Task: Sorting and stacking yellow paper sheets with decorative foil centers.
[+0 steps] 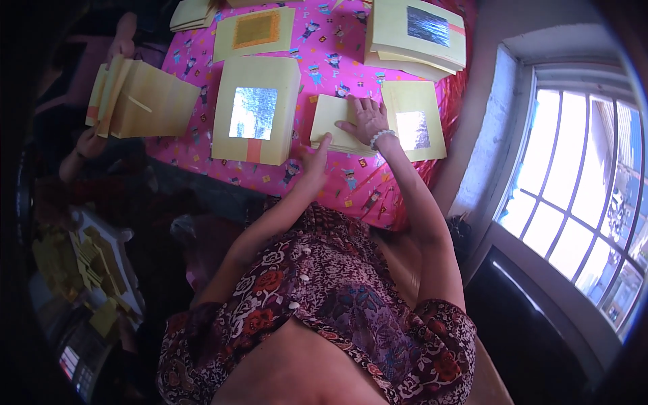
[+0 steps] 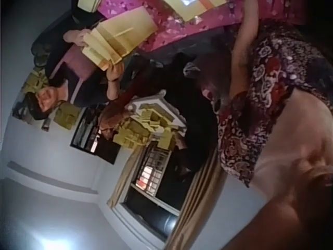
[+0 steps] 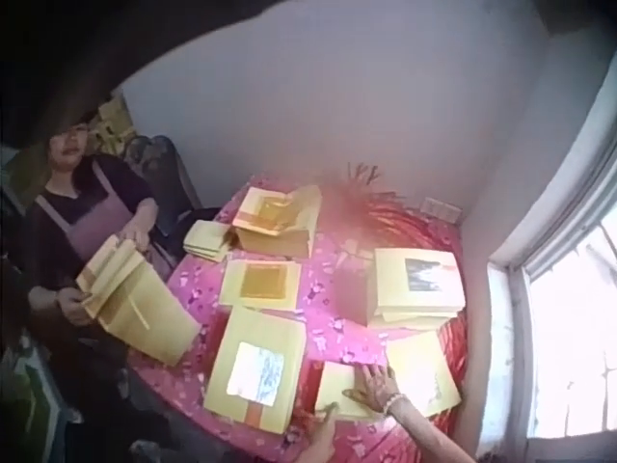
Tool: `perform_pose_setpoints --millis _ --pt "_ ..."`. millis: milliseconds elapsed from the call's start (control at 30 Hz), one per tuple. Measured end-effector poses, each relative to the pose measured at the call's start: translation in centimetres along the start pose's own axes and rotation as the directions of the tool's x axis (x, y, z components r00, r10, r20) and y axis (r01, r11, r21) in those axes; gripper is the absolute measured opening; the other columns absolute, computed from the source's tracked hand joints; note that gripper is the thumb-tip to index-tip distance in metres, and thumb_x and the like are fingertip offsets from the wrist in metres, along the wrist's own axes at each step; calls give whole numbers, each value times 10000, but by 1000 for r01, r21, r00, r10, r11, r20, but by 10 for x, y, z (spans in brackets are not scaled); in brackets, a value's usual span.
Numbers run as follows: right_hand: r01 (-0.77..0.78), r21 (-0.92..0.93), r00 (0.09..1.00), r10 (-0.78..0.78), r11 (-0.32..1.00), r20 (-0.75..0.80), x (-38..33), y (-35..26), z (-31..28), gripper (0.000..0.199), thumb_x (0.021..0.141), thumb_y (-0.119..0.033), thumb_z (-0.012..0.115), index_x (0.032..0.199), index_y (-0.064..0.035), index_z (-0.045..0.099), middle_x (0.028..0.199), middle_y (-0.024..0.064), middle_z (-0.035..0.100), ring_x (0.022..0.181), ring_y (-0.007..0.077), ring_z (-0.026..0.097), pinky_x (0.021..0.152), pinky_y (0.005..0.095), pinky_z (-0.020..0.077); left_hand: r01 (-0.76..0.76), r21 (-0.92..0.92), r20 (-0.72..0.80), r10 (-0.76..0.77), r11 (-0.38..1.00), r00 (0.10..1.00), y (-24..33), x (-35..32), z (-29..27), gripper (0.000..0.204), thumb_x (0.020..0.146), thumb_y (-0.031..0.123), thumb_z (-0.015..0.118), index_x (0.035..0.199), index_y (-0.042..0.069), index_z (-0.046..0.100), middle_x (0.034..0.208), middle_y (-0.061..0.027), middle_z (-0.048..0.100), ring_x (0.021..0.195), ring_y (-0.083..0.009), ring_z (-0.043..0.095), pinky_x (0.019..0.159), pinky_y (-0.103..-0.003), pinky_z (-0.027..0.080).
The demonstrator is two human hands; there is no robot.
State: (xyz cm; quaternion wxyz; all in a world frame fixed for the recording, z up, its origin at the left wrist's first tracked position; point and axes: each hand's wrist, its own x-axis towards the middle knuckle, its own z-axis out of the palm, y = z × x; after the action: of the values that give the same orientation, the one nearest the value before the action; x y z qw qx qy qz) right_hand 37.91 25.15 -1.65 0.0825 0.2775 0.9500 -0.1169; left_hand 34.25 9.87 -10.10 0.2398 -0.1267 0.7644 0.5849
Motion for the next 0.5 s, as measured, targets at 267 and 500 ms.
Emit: perform_pose_setpoints --millis 267,500 --pt "-108 154 990 92 982 109 11 -27 0 864 776 -680 611 1425 -157 382 1292 193 517 1210 380 487 1003 538 349 437 -443 383 -276 782 882 41 13 -24 582 733 197 838 1199 -24 566 1147 -112 622 995 -159 602 868 -296 482" --pt "-412 303 872 468 859 -142 -40 -72 7 801 816 -601 635 1353 -46 421 1170 231 560 1084 397 543 916 532 401 344 -325 538 -126 881 833 78 25 -52 806 692 188 865 1283 -42 366 1203 -166 534 1062 -210 571 867 -314 491"
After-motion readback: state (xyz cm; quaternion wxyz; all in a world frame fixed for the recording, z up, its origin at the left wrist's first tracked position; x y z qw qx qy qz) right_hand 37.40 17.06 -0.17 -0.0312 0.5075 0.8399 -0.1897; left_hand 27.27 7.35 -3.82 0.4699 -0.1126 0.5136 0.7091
